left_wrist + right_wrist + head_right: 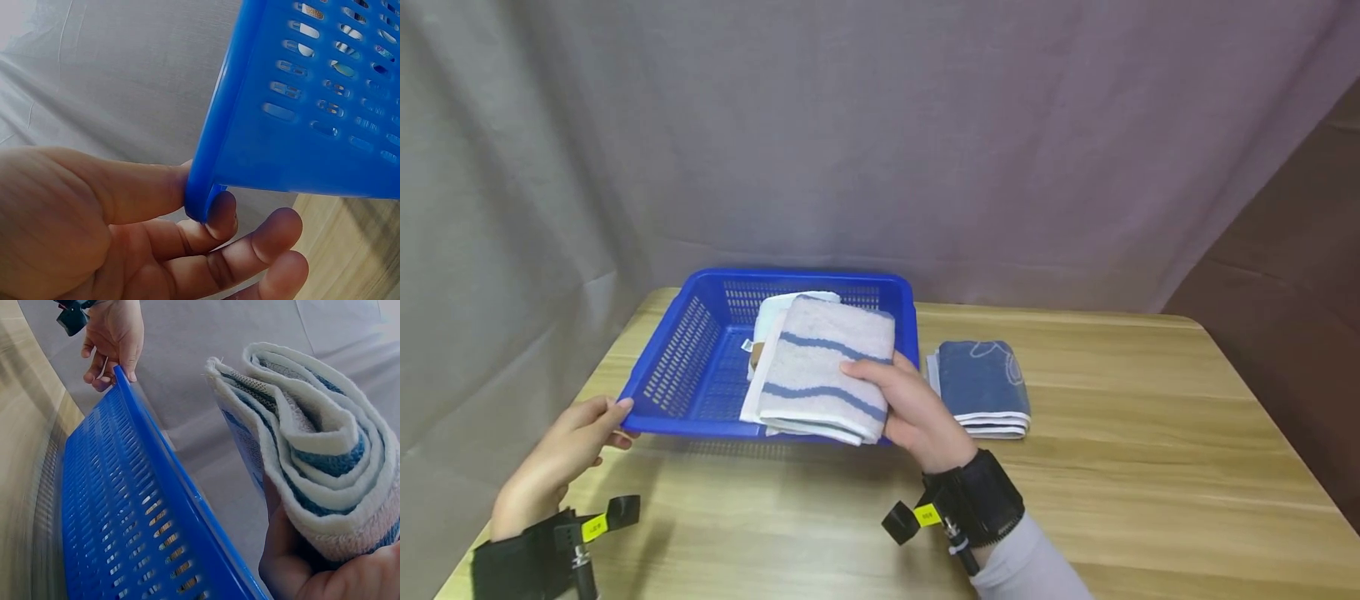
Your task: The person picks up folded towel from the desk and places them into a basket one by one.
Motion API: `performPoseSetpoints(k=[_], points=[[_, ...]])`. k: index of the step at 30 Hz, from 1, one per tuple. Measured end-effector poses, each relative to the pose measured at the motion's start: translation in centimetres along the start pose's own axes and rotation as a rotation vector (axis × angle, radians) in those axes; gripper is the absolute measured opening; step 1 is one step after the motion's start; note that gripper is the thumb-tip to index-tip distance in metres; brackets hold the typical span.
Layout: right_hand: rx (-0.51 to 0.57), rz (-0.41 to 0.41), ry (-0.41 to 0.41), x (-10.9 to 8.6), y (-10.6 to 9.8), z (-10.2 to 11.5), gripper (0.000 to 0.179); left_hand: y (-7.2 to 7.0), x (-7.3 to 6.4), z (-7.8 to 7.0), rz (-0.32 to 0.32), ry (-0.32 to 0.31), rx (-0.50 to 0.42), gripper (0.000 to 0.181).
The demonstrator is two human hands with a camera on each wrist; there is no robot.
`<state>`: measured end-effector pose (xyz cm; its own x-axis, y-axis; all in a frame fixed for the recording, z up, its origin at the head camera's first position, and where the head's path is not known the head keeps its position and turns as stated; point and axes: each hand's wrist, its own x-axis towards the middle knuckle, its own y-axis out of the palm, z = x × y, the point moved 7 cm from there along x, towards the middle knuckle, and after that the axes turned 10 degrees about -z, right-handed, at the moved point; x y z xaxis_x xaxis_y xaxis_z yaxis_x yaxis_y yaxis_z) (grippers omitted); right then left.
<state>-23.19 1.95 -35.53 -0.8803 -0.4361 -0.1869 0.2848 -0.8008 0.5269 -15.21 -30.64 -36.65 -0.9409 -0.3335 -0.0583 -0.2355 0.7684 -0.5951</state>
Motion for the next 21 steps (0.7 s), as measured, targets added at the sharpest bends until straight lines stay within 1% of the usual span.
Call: performPoseSetpoints(k=[4,9,11,17,21], points=[[0.012,0.009,0.010,0.4,0.5,0.1,0.044,0.0,0.1,-0.1,-0.003,-0.002,0.003,0.040],[-0.004,-0.028,0.005,0.7,0.7,0.4,0.045,0.2,0.3,-0.4,-0.002,0.027,-0.010,0.038],[-0.012,-0.030,-0.001,0.9,0.9,0.5,0.044,0.2,0.3,-0.5,-0.004,0.037,-0.012,0.038],[-0.015,0.004,0.002,1.6,1.9,0.7,0.043,0.0,0.1,-0.4,-0.007,0.020,-0.006,0.037],[-0.018,-0.006,0.005,1.9,2.0,0.7,0.043,0.1,0.1,-0.3,-0.016,0.017,-0.007,0.037]])
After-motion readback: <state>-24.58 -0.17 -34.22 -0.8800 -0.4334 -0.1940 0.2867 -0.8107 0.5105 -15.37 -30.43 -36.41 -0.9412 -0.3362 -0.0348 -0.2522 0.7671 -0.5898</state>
